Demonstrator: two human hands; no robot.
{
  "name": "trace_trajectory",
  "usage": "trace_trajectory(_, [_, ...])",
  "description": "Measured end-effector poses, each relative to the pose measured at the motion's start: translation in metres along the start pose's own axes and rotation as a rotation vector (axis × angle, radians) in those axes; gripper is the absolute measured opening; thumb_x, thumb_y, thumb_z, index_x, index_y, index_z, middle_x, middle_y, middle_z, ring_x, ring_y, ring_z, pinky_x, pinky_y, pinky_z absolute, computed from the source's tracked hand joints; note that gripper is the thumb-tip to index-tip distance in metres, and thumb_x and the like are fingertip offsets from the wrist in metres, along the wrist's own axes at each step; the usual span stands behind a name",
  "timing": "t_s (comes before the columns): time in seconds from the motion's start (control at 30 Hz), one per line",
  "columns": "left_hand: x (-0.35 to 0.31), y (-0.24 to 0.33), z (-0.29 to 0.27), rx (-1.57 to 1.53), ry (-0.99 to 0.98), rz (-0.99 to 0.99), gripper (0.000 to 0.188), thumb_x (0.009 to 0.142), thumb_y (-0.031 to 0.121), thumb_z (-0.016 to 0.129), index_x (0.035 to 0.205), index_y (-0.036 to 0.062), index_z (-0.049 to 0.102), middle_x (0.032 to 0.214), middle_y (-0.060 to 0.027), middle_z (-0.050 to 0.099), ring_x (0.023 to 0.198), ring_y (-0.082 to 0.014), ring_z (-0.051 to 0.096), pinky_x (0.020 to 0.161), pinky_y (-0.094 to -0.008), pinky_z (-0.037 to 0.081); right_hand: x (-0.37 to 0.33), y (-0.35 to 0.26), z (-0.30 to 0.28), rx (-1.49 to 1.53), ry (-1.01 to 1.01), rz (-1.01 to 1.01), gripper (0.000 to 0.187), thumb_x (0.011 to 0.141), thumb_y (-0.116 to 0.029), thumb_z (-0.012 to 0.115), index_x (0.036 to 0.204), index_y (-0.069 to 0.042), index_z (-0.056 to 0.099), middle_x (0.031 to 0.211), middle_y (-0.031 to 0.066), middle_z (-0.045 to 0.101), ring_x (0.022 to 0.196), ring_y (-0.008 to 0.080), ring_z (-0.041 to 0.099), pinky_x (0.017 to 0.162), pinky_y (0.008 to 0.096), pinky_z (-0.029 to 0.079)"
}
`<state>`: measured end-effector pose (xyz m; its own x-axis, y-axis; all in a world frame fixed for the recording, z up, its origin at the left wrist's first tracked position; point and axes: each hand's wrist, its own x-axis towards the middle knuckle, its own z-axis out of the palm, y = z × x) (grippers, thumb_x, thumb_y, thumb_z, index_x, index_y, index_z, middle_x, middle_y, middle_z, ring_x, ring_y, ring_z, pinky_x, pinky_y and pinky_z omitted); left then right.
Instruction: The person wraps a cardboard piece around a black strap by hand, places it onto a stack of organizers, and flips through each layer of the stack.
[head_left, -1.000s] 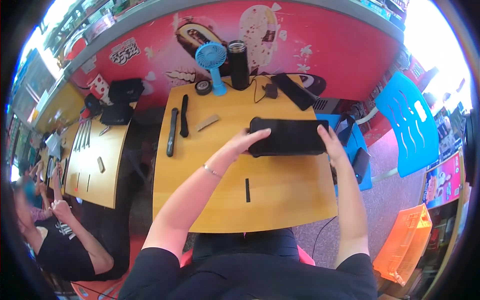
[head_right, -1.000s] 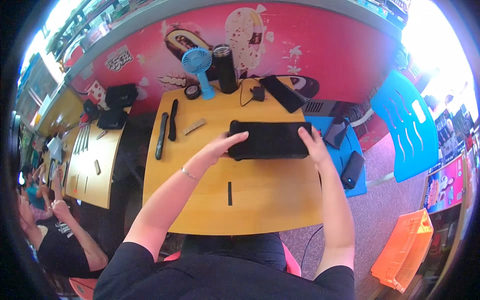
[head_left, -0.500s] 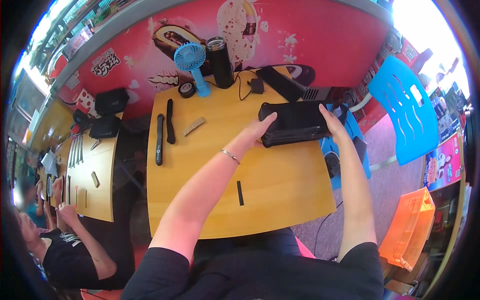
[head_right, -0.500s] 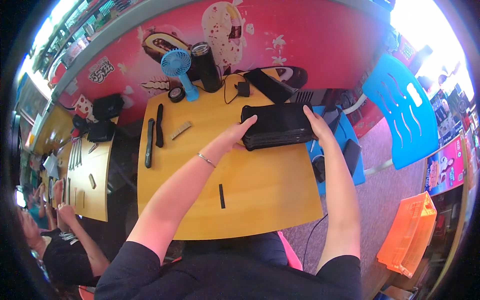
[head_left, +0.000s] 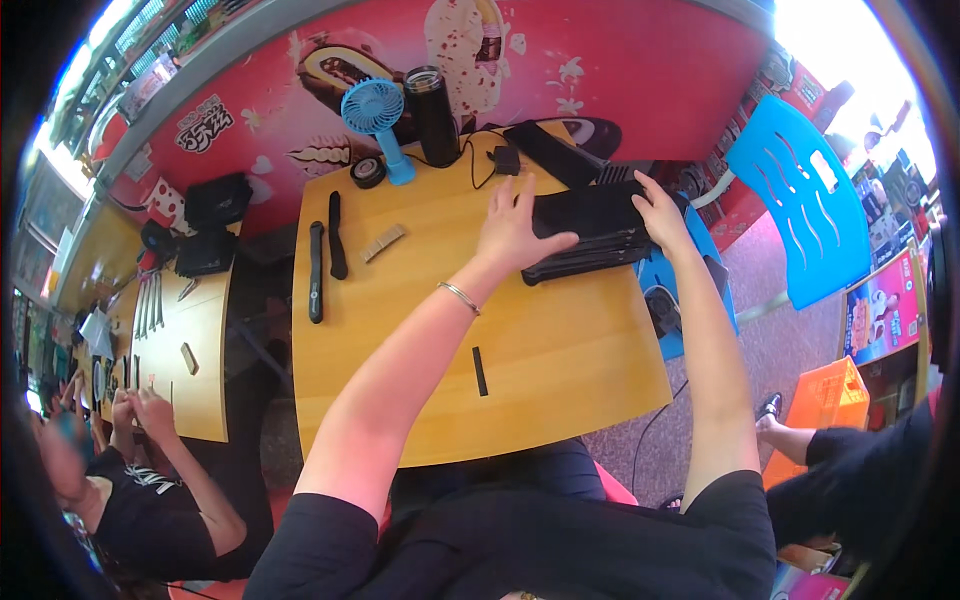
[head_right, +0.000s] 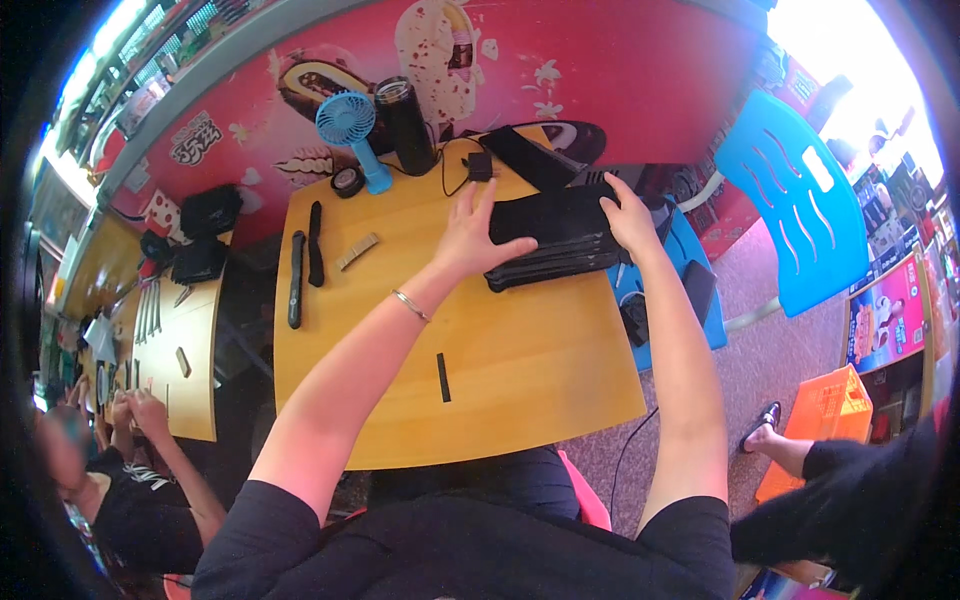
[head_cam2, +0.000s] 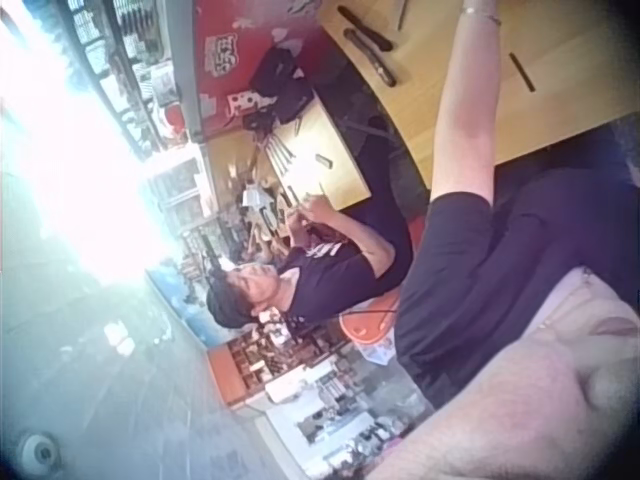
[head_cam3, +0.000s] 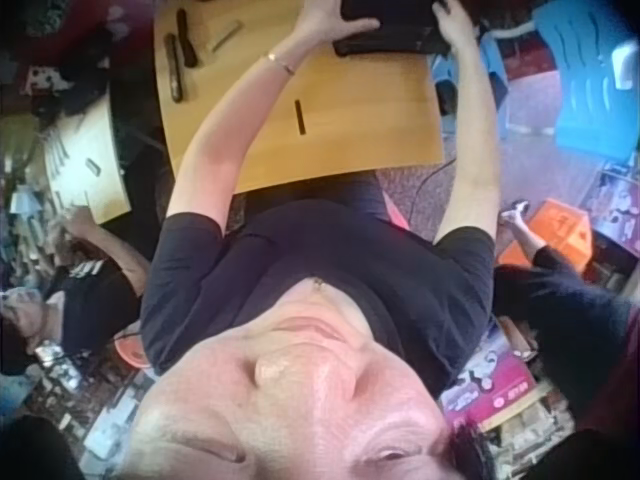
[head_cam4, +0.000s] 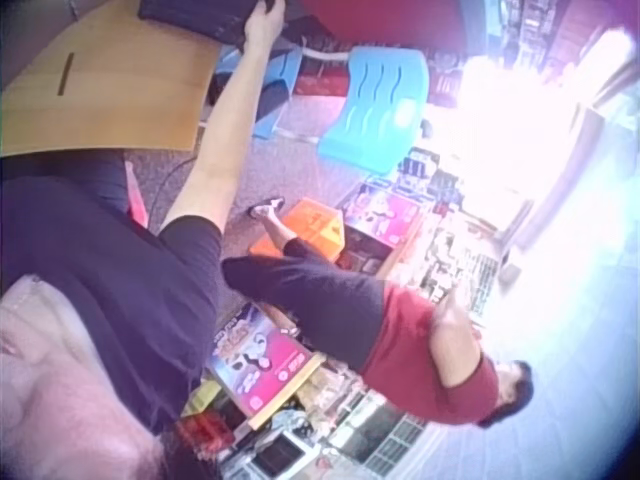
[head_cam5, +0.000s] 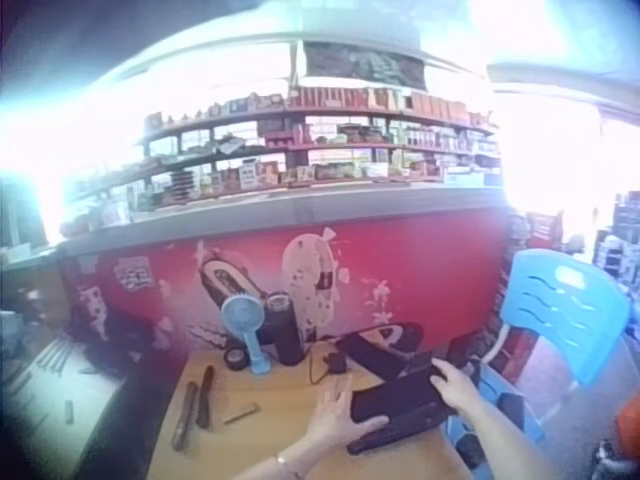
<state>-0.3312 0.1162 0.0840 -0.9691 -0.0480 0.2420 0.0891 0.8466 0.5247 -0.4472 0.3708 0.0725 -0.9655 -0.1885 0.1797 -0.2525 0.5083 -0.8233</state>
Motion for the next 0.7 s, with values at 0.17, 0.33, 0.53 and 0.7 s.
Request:
trace_trajectory(0.17, [-0.004,0.004,-0.004,0.135,-0.182,0.062,0.113,0.064,0.060,0.080,0.151,0.0098,0.029,0.154,-0.0268,0.022,0.145,-0.0431,0.020,0.116,-0.0466,0.028,-0.012,-0.012,-0.002,-0.090,-0.110,-0.005,0.048,0.095,-0.022,0.055,0.141,-0.010,0.048,0.140,0.0223,0.051,0.132,0.0344,0.047,0.109,0.0384,0.036])
trace_trajectory(0.33, [-0.002,0.000,0.003,0.168,-0.192,0.081,0.114,0.061,0.056,0.084,0.151,0.0121,0.030,0.155,-0.0265,0.020,0.145,-0.0425,0.019,0.115,-0.0487,0.029,-0.019,0.014,0.014,-0.218,-0.008,-0.122,0.048,0.098,-0.029,0.051,0.142,-0.010,0.047,0.146,0.0250,0.042,0.136,0.0379,0.040,0.112,0.0399,0.033])
trace_trajectory(0.53, [0.001,0.007,-0.009,0.192,-0.234,0.059,0.113,0.061,0.056,0.084,0.152,0.0143,0.031,0.156,-0.0262,0.017,0.145,-0.0434,0.019,0.114,-0.0507,0.030,-0.017,0.016,0.019,-0.267,0.041,-0.152,0.047,0.097,-0.029,0.052,0.141,-0.011,0.049,0.143,0.0263,0.045,0.134,0.0389,0.042,0.111,0.0423,0.034])
trace_trajectory(0.7, [-0.017,0.006,-0.016,0.114,0.036,0.203,0.104,0.064,0.051,0.084,0.148,0.0124,0.037,0.156,-0.0257,0.017,0.142,-0.0465,0.024,0.112,-0.0492,0.032,-0.009,-0.005,0.009,-0.336,0.177,-0.276,0.040,0.094,-0.026,0.057,0.130,-0.010,0.059,0.133,0.0234,0.054,0.126,0.0380,0.050,0.107,0.0427,0.038])
